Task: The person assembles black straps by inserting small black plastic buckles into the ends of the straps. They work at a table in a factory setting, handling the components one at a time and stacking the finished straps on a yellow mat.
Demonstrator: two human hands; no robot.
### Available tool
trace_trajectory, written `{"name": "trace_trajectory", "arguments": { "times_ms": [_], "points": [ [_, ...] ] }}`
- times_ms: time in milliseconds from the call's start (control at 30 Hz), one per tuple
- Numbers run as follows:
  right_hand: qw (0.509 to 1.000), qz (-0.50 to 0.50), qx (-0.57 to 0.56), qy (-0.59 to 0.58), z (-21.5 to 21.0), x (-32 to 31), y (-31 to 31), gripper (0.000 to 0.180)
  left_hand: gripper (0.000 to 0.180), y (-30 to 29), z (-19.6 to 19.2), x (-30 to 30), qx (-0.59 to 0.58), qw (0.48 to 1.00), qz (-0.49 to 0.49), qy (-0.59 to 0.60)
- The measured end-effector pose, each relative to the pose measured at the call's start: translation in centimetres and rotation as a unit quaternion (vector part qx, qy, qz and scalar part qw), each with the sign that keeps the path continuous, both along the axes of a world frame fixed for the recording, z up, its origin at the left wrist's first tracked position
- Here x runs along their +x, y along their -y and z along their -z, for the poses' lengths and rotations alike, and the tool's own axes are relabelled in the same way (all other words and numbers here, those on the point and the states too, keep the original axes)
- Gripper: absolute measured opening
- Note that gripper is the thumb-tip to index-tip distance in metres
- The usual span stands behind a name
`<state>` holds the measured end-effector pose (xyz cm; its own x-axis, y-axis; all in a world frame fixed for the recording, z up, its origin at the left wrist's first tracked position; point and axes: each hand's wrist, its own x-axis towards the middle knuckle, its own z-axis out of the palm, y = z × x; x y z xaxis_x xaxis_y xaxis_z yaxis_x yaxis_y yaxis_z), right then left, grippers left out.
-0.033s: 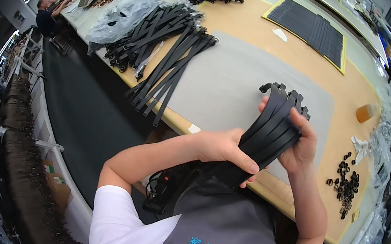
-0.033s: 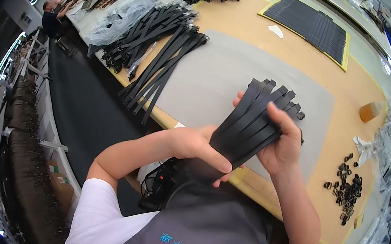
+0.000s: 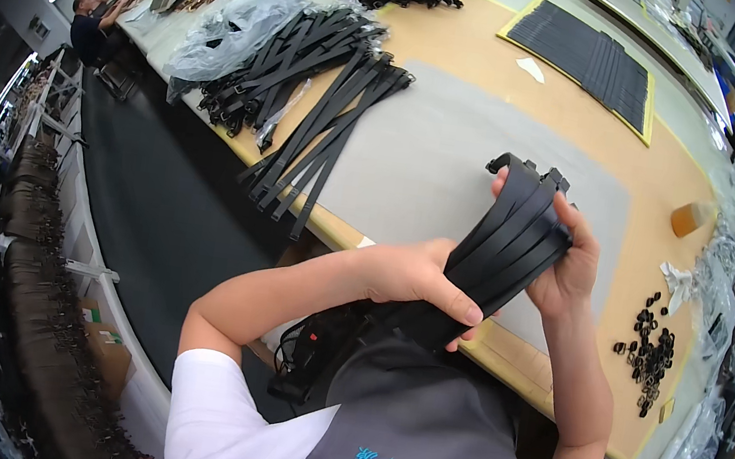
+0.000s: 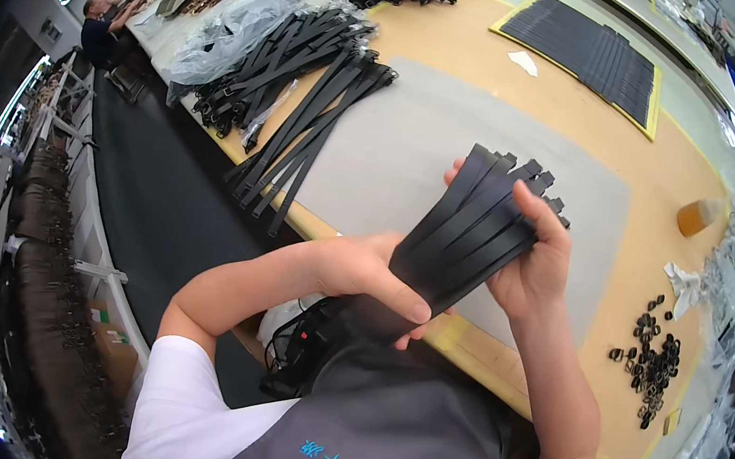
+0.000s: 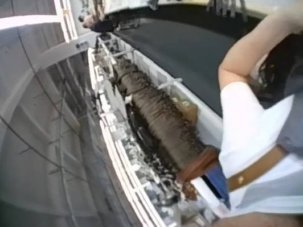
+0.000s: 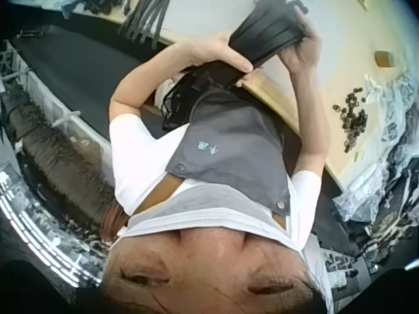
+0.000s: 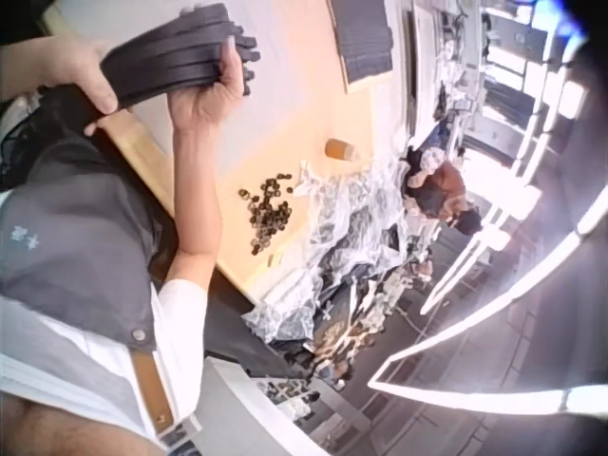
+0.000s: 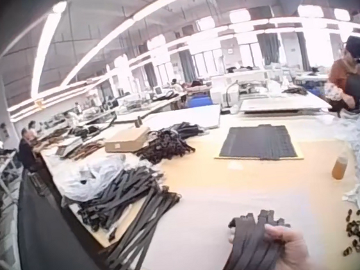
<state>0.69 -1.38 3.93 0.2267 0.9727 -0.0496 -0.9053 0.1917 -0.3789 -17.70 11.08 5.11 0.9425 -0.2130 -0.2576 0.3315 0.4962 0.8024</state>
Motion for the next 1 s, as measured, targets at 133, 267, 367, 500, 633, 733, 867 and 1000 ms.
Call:
{"name": "trace_trajectory", "arguments": {
  "times_ms": [133,267,367,500,633,733,867,1000],
  "points": [
    [0.997,-0.018,0.058,-0.038,-0.2,1.0,-8.3,0.058,0.041,-5.3,-1.4,-2.1,0.036,0.997,-0.046,-0.052],
    [0.997,-0.043,0.07,0.016,-1.6,0.1,-17.6,0.056,0.039,-11.8,-2.4,-4.8,0.082,0.986,-0.126,-0.077],
    [0.994,-0.07,0.052,0.063,-1.0,-0.3,-23.6,0.046,0.04,-15.7,-2.2,-6.4,0.106,0.972,-0.177,-0.111],
    [0.974,-0.092,-0.15,0.141,5.4,-2.0,-30.6,0.031,0.039,-20.7,2.9,-9.1,0.068,0.957,-0.215,-0.184],
    [0.865,-0.2,-0.3,0.35,8.5,-3.2,-31.7,0.041,0.037,-22.8,7.2,-11.1,0.036,0.936,-0.252,-0.244],
    [0.71,-0.258,-0.338,0.561,6.1,-1.0,-30.8,0.059,0.027,-22.9,6.4,-10.8,0.043,0.942,-0.238,-0.231],
    [0.43,-0.078,-0.206,0.875,2.2,-2.1,-29.6,0.05,0.025,-22.5,6.2,-11.0,0.04,0.935,-0.247,-0.25],
    [0.454,0.113,0.186,0.864,5.2,-5.8,-31.2,0.054,0.025,-22.9,6.1,-11.0,0.055,0.936,-0.229,-0.261]
  ]
}}
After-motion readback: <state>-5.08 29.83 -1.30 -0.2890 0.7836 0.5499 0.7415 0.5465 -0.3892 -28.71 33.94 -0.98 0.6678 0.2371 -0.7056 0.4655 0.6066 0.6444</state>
